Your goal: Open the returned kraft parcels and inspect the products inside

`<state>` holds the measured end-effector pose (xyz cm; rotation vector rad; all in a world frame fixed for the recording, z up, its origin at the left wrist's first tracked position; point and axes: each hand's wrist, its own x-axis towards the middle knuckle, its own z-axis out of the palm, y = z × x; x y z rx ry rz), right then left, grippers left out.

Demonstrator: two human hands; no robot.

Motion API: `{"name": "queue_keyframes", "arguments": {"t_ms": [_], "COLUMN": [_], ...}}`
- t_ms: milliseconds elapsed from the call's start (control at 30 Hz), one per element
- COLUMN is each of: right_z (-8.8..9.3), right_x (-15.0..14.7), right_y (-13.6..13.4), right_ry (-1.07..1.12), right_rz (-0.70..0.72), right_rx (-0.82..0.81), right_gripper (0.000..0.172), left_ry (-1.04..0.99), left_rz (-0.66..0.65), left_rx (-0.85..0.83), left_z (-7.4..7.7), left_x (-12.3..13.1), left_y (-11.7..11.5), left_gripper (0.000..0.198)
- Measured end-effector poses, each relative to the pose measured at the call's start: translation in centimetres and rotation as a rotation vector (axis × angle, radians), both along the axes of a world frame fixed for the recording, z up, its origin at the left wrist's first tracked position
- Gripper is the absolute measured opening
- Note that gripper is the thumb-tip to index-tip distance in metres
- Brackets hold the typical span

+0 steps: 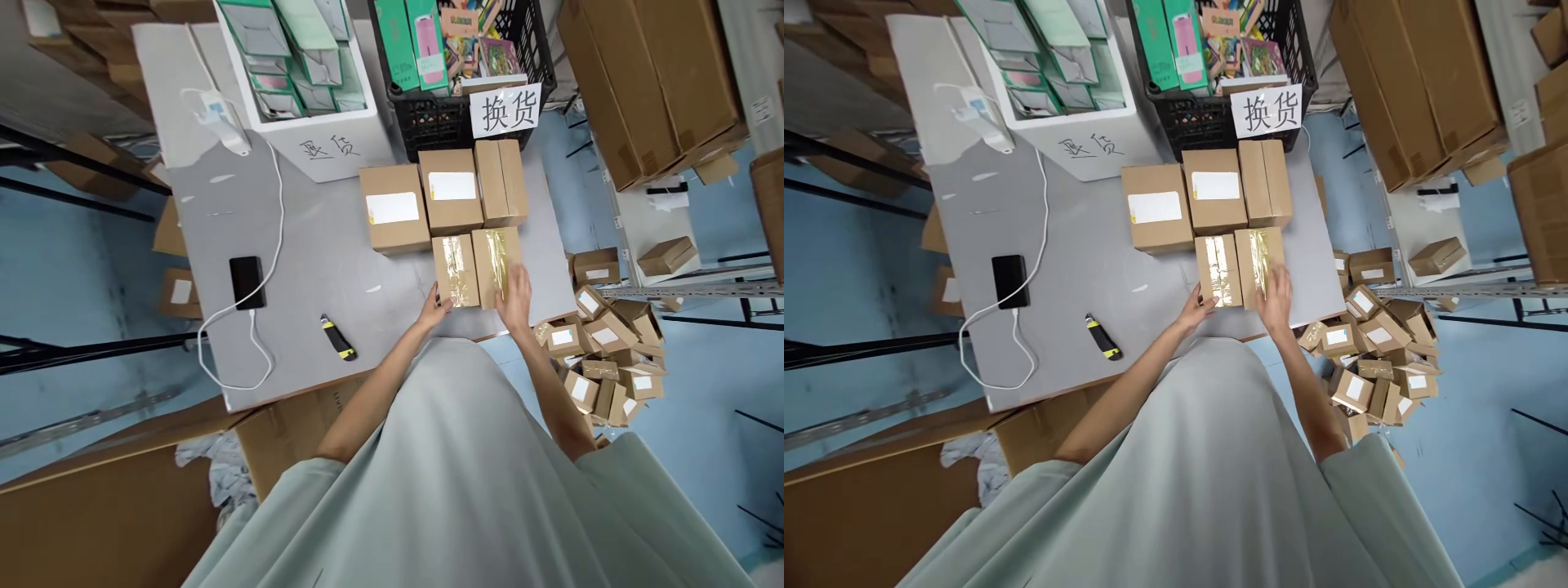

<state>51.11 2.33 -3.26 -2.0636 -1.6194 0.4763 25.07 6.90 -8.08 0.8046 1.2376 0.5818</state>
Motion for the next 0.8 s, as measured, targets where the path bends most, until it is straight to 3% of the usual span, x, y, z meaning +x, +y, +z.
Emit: {"name": "queue_keyframes", "arguments": {"t_ms": [100, 200, 300, 400, 500, 600, 733, 800], "right_z": [1.1, 1.4, 1.2, 1.5, 2.4, 2.7, 0.2, -1.7], "right_x": [-3.9, -6.9, -8.5, -9.1, -9.7, -10.3, -11.9, -13.1], "right_y": [3.7, 9.8, 15.3, 17.7, 16.3, 12.2, 5.1, 2.1], "right_ry": [-0.051, -0.066, 0.000, 0.014, -0.022, -0.031, 0.048, 0.192], "right_rz": [0.216, 0.355, 0.332, 0.286, 0.320, 0.353, 0.298, 0.230], "right_rx": [0.024, -0.014, -0.108, -0.165, -0.163, -0.149, -0.197, -0.265], "right_gripper": [0.064, 0.065, 0.066, 0.056, 0.044, 0.046, 0.059, 0.063], "left_ry": [-0.005, -0.038, -0.058, -0.101, -0.133, -0.020, 0.146, 0.199], "left_rz": [0.007, -0.014, 0.005, 0.071, 0.106, 0.177, 0.344, 0.349], "left_rx": [-0.150, -0.194, -0.193, -0.187, -0.193, -0.150, -0.064, -0.018], "left_z": [0.5, 0.8, 0.9, 0.8, 0.8, 0.8, 1.0, 1.0], "left_x": [-1.8, -2.8, -2.4, -1.5, -2.2, -6.0, -13.5, -16.3], "left_y": [-0.6, -0.7, -0.7, -1.1, -2.0, -3.5, -5.5, -6.2], "left_gripper": [0.107, 0.102, 0.101, 0.101, 0.092, 0.079, 0.116, 0.110]}}
